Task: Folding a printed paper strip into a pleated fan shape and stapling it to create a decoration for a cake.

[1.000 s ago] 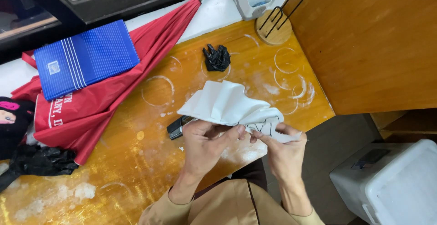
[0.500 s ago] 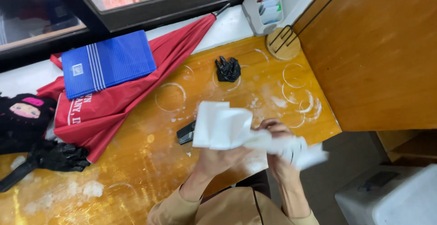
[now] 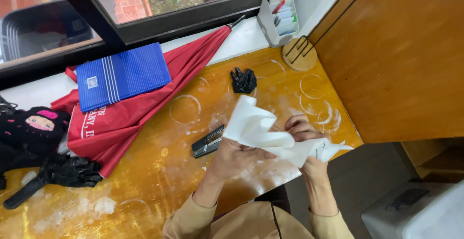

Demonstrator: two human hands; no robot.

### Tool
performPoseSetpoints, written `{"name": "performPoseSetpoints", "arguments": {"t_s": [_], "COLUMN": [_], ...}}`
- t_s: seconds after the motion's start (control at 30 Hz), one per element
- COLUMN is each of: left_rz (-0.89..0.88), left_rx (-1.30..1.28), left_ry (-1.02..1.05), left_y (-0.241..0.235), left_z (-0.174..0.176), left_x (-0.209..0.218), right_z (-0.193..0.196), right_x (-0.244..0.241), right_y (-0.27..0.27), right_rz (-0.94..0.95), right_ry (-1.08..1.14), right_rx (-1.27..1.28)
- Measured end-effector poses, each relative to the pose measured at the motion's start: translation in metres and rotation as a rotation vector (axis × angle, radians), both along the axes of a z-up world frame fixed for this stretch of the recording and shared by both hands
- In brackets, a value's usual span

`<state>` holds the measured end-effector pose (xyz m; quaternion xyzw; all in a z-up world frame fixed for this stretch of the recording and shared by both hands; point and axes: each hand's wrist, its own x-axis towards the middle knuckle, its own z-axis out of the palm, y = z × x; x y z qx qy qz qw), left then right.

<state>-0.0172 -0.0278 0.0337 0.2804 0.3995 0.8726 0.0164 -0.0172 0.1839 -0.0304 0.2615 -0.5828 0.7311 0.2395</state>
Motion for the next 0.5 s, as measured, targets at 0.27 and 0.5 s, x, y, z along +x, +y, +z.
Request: {"name": "performPoseSetpoints", "arguments": {"t_s": [0.27, 0.5], "left_rz": [-0.287, -0.414], "left_rx": [0.370, 0.551], "left_ry": [-0.217, -0.268], "left_y": [0.020, 0.042], "left_z": [-0.023, -0.052], "left_x": [-0.009, -0.015], "right_z": [0.054, 0.063], "right_x": [0.009, 0.018], "right_y": [-0.004, -0.006], "right_rz": [-0.037, -0.089], "right_ry": [0.116, 0.130], "right_rx": [0.237, 0.338]}}
